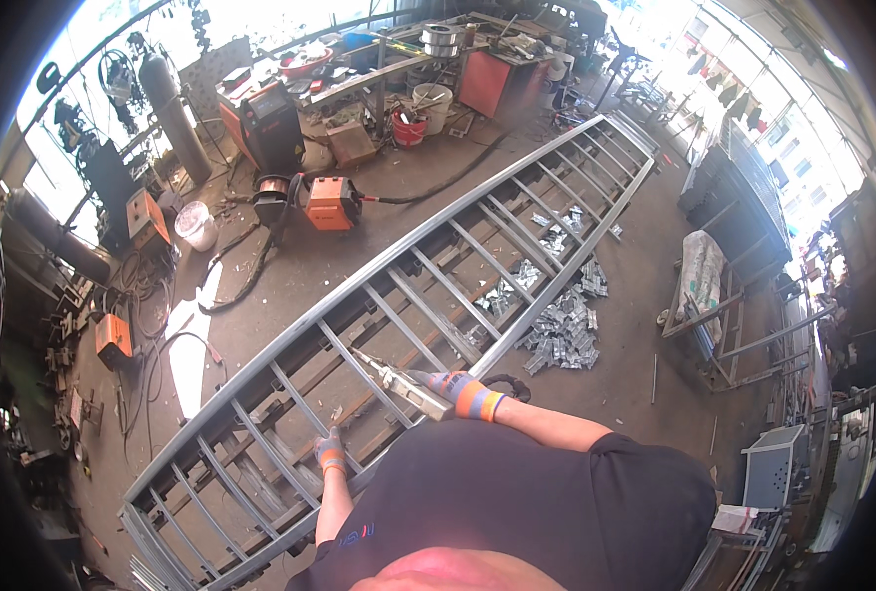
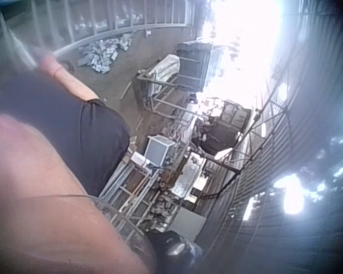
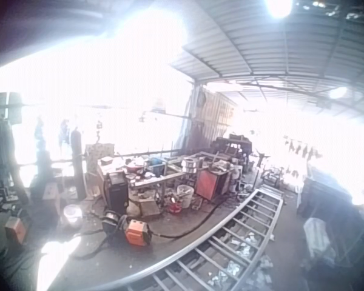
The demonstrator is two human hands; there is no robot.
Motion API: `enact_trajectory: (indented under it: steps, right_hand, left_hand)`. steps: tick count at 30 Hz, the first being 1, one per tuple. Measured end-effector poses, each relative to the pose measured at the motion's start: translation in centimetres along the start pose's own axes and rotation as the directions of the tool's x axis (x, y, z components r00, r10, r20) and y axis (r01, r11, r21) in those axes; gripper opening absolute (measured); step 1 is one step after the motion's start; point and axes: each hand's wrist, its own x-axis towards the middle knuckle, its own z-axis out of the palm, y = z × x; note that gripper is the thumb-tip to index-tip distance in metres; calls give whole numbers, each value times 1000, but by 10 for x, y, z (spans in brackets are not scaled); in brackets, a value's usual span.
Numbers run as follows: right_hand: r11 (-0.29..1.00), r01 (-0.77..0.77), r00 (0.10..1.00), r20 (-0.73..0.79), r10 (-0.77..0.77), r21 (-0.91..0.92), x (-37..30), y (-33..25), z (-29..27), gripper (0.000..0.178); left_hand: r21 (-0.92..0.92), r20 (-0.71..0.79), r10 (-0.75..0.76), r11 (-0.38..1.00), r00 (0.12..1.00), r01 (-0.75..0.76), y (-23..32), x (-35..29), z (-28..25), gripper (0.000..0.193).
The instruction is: The person welds a long metal ladder frame using a handheld welding torch, moving along the rungs and side rails to apply welds. The person repositions the frame and continues welding different sections while wearing gloves.
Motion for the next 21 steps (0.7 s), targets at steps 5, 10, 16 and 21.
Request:
enact_trajectory:
  steps: [5,10,16,21]
  right_hand:
    - [999,20,999,-46,-18,25,-3,-3,-1,80]
    - [999,-26,1000,9,26,25,-3,-1,0,82]
    - [995,-44,999,24,42,93,-1,6,5,85]
    - [998,-28,999,44,25,59,-3,8,5,96]
  left_hand:
    - [-108,-27,-53,993,998,50,5,-7,-3,66]
    - [-88,-34,-32,996,999,29,10,-10,-9,64]
    - [-74,-51,-22,997,998,18,8,-8,-6,63]
    - [-66,-59,-18,998,998,14,3,-2,0,64]
